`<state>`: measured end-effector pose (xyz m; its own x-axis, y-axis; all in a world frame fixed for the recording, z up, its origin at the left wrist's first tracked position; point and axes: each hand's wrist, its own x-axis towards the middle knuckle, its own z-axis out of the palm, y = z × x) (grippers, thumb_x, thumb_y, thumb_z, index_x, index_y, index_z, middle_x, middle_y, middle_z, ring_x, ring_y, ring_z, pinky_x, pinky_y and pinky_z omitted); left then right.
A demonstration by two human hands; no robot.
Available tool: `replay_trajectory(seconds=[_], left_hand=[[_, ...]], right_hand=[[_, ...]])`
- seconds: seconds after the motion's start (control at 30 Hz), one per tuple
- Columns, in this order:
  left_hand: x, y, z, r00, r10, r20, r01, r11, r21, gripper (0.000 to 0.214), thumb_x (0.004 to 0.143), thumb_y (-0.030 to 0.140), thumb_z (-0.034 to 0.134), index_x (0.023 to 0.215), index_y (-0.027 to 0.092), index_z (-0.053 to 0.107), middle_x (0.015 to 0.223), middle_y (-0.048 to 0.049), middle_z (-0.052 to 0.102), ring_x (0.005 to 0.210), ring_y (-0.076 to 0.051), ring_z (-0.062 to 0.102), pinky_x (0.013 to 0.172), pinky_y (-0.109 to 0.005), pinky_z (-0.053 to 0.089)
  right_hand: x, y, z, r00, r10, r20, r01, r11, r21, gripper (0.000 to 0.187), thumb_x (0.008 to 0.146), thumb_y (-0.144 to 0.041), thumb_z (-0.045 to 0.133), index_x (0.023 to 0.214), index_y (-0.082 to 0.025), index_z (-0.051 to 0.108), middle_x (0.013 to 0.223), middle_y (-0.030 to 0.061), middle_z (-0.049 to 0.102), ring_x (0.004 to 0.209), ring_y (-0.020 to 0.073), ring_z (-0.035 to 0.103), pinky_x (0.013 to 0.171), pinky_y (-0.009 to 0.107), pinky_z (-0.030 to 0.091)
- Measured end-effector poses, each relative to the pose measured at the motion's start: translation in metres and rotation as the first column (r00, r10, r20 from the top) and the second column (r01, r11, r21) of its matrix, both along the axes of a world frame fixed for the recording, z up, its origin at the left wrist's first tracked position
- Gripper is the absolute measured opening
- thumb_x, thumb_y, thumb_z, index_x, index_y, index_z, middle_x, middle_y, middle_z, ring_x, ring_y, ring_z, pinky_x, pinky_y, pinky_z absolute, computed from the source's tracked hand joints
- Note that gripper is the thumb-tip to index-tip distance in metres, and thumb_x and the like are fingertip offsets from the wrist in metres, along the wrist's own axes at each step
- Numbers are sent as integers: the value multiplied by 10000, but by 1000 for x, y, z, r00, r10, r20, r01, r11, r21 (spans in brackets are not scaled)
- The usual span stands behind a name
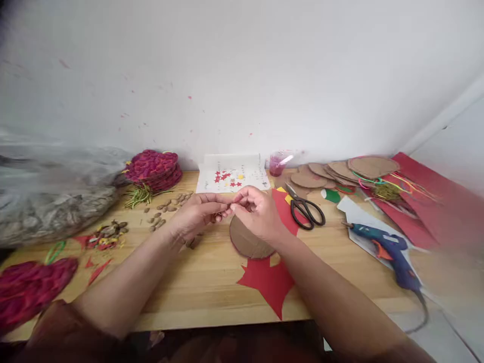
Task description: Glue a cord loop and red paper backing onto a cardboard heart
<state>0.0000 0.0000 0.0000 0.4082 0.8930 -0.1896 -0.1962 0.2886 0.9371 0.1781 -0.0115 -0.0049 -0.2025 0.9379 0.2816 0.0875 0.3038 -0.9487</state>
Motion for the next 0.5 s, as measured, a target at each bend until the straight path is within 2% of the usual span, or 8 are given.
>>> replay_trajectory(seconds=[0.3, 0.5], left_hand=[[-1, -1, 5, 999, -2, 32, 3, 1000, -31, 250, 629, 243, 780, 836, 102, 782, 739, -71, 711, 649, -104, 575, 597, -217, 402], [-1, -2, 6, 1000, -9, 28, 9, 1000, -24, 237, 635, 249, 791, 815, 95, 776, 717, -67, 700, 625, -91, 562, 579, -211, 392]], right_hand=[[1, -1, 1, 1000, 8, -21, -9, 1000, -28, 92, 812, -155, 642, 843, -215, 579, 757, 0, 730, 723, 160, 730, 649, 269, 522], [2, -1, 0, 998, 39, -42, -40, 999, -22, 89, 827, -161, 632, 845, -227, 576, 753, -9, 731, 717, 149, 724, 659, 268, 531]])
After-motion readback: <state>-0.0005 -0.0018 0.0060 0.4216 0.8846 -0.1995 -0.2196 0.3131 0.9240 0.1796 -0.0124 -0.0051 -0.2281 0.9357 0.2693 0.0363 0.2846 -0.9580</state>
